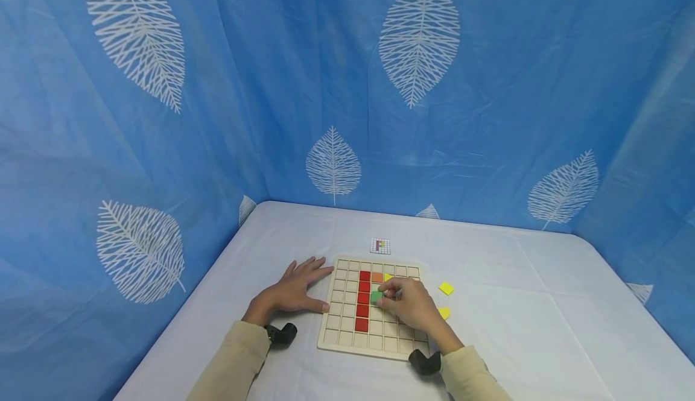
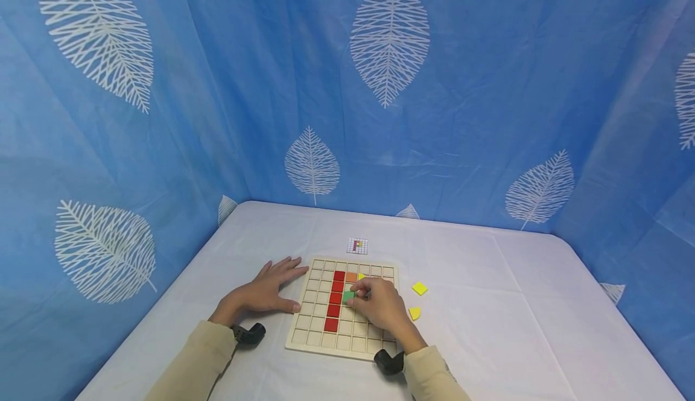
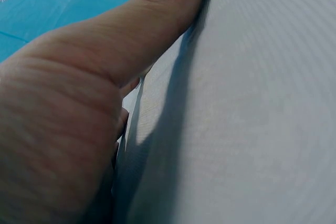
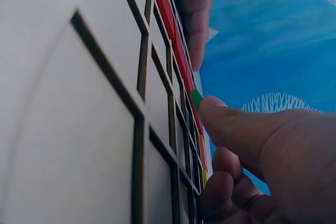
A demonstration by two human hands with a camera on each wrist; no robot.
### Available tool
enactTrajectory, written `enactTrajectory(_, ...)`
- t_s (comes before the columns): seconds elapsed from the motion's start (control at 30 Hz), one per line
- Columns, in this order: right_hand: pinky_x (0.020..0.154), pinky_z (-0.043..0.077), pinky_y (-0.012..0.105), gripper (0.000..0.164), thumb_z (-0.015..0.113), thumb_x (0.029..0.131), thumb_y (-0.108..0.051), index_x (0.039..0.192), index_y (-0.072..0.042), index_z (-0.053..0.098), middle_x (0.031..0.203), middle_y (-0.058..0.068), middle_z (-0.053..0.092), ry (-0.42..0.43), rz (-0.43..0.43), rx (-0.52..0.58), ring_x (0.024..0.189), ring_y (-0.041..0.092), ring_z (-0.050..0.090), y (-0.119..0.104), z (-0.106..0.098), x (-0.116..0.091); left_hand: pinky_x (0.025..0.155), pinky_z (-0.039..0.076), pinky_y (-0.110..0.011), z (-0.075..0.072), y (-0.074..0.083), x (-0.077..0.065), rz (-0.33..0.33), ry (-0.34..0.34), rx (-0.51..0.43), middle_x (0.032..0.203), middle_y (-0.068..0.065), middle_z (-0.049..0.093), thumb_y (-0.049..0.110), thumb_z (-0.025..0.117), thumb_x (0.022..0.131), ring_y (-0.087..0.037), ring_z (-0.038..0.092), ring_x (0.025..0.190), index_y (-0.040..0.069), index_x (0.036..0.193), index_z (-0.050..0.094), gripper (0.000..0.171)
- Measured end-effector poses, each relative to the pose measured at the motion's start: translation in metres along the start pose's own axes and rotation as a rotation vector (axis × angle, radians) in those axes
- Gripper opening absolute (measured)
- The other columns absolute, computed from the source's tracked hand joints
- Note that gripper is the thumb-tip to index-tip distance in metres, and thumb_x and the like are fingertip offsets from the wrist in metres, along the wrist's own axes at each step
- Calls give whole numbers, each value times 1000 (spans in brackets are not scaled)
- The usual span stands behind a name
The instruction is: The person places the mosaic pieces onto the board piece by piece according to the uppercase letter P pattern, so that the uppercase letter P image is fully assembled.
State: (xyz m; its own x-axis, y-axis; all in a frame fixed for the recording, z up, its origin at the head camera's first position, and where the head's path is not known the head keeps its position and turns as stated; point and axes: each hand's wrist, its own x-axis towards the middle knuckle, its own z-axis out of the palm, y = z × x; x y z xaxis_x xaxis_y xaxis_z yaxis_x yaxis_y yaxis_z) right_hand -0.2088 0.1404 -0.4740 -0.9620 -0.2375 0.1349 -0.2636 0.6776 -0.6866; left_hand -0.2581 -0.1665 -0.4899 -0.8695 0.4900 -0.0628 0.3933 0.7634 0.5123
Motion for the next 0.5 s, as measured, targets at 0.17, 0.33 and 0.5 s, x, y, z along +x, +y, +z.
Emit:
enactTrajectory(0.17, 57, 41, 21, 17, 80, 85, -23, 100, -17, 75, 82, -10, 63, -18, 4, -17, 66, 6, 50, 0, 0, -1, 126, -1, -61, 0, -1, 0, 2, -1, 1, 168, -1, 22, 68, 76, 74, -29, 10, 158, 32, 156, 37, 97)
enactTrajectory(0.33, 64, 43, 23, 16, 80, 85, -22, 99, -17, 75, 81, -10, 63, -15, 18, -28, 72, 8, 52, -2, 0, 0, 126, -2, -60, 1, -2, 1, -4, -6, 9, 169, -1, 21, 69, 75, 74, -29, 9, 158, 32, 156, 36, 98)
enactTrajectory(0.5, 62, 41, 23, 15, 80, 85, -22, 99, -17, 75, 79, -10, 60, -13, 16, -41, 70, 8, 50, -3, 0, 0, 126, -2, -60, 1, -1, 0, -6, -5, 11, 169, -1, 21, 69, 75, 74, -29, 9, 158, 32, 156, 36, 98)
